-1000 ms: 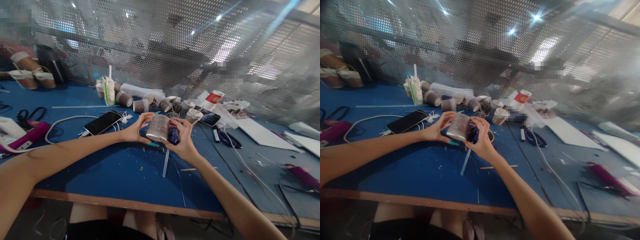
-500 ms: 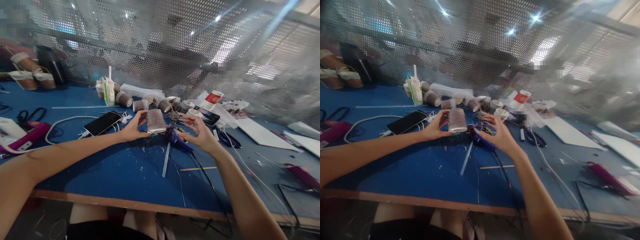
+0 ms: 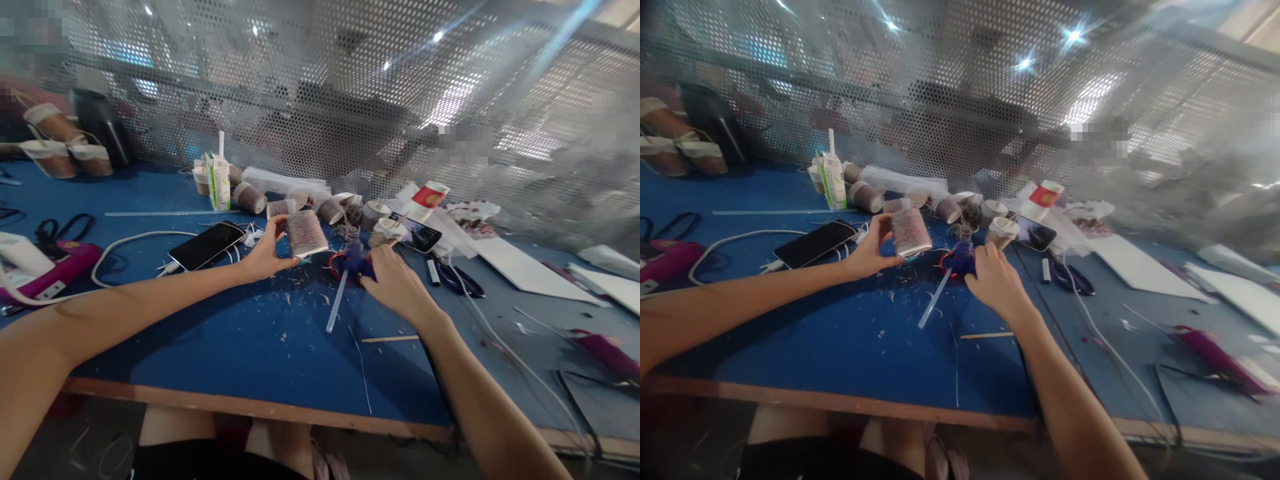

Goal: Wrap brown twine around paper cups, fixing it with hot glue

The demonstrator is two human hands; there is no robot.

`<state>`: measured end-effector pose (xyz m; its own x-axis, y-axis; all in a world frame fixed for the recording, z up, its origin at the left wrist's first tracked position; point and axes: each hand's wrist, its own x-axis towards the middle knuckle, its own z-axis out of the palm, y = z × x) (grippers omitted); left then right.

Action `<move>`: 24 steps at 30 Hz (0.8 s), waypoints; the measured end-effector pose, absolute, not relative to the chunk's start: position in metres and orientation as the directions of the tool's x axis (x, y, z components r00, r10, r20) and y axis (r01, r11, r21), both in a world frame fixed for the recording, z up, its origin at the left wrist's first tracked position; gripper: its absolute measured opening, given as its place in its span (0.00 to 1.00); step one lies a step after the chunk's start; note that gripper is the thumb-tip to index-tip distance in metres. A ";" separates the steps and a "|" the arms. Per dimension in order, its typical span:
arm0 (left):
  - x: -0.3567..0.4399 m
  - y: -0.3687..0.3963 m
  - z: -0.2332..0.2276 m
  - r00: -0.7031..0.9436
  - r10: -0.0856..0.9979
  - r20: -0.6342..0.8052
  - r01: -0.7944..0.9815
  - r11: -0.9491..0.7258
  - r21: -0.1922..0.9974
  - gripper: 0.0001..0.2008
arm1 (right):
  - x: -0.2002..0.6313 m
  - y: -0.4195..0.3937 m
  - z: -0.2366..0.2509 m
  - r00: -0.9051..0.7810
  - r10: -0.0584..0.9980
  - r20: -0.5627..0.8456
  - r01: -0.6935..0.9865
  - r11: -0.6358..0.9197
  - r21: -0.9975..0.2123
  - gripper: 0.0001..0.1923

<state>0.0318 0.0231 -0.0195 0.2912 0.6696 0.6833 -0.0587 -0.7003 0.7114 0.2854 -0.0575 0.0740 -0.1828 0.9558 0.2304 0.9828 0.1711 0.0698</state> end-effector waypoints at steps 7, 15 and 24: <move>0.031 0.018 -0.017 0.223 0.685 0.694 0.111 -0.725 0.680 0.40 | 0.287 -0.067 0.079 0.050 0.873 0.485 0.551 0.381 -0.742 0.14; 0.030 0.012 -0.010 0.202 0.686 0.699 0.268 -0.725 0.634 0.39 | 0.259 -0.078 0.057 -0.014 0.884 0.467 0.318 0.446 -0.836 0.18; 0.029 0.006 -0.005 0.273 0.677 0.684 0.325 -0.734 0.597 0.41 | 0.238 -0.083 0.045 -0.134 0.939 0.315 0.292 0.342 -0.893 0.18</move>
<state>0.0292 0.0061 -0.0053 0.2725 0.6767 0.6840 0.3250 -0.7338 0.5966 0.2379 -0.0830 0.0453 -0.1336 0.9395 0.3155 0.2924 0.3415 -0.8932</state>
